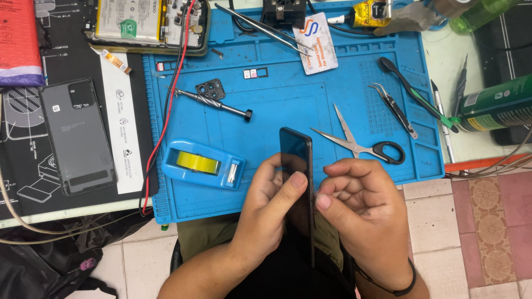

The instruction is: The person removes the camera module from a disassembled smartphone using a screwdriver and tweezers, then tests the device by powering it on and interacting with the touchscreen. The person then applies and trims tape along the phone's edge.

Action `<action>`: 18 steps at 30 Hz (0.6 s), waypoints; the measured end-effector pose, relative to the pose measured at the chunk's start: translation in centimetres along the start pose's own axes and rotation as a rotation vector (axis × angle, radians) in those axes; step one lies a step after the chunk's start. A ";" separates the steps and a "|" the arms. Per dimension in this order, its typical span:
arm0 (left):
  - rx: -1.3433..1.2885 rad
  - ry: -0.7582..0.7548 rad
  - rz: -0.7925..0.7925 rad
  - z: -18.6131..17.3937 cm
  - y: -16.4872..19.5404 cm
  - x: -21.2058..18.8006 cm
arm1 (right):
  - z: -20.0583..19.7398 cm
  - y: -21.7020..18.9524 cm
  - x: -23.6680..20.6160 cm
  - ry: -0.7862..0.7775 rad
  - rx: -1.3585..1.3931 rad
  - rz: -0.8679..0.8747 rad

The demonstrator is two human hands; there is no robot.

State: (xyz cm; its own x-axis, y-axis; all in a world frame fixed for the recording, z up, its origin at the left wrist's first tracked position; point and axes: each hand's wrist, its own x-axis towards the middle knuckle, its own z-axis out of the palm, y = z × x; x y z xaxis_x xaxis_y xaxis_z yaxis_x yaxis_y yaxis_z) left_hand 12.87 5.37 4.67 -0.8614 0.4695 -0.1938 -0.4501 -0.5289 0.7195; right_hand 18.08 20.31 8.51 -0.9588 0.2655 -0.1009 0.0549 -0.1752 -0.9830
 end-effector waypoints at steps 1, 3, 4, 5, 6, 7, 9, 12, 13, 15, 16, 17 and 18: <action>0.047 0.003 0.021 -0.1 0.0 0.0 | 0.1 -0.1 0.1 0.012 -0.021 -0.017; 0.138 0.011 0.062 -0.1 0.1 -0.1 | 0.3 -0.2 0.1 0.035 -0.063 -0.048; 0.140 0.005 0.084 -0.1 0.2 -0.1 | 0.4 -0.3 0.1 0.041 -0.079 -0.050; 0.141 0.000 0.108 -0.1 0.2 -0.1 | 0.5 -0.4 0.1 0.045 -0.096 -0.053; 0.142 -0.006 0.133 0.0 0.2 -0.1 | 0.6 -0.5 0.1 0.049 -0.112 -0.058; 0.145 -0.005 0.141 0.0 0.3 -0.1 | 0.7 -0.5 0.1 0.053 -0.133 -0.071; 0.150 -0.001 0.152 0.1 0.4 -0.2 | 0.9 -0.5 0.1 0.065 -0.176 -0.092; 0.135 -0.010 0.153 0.3 0.6 -0.2 | 1.1 -0.5 0.0 0.071 -0.140 -0.125; 0.146 -0.012 0.152 0.3 0.7 -0.2 | 1.1 -0.4 0.0 0.074 -0.140 -0.122; 0.170 -0.017 0.153 0.2 0.9 -0.2 | 1.2 -0.4 0.1 0.079 -0.140 -0.122; 0.174 -0.021 0.157 0.2 0.9 -0.2 | 1.2 -0.4 0.1 0.083 -0.138 -0.118; 0.176 -0.024 0.160 0.2 1.0 -0.2 | 1.2 -0.4 0.2 0.086 -0.135 -0.114; 0.178 -0.027 0.161 0.3 0.9 -0.2 | 1.2 -0.4 0.3 0.089 -0.134 -0.108</action>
State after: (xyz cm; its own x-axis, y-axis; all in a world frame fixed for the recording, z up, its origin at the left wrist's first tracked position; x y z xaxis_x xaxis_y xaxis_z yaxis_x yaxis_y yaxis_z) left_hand 12.66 4.98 5.54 -0.9112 0.4089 -0.0507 -0.2564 -0.4665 0.8466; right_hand 17.49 19.35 9.05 -0.9329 0.3602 -0.0010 -0.0048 -0.0151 -0.9999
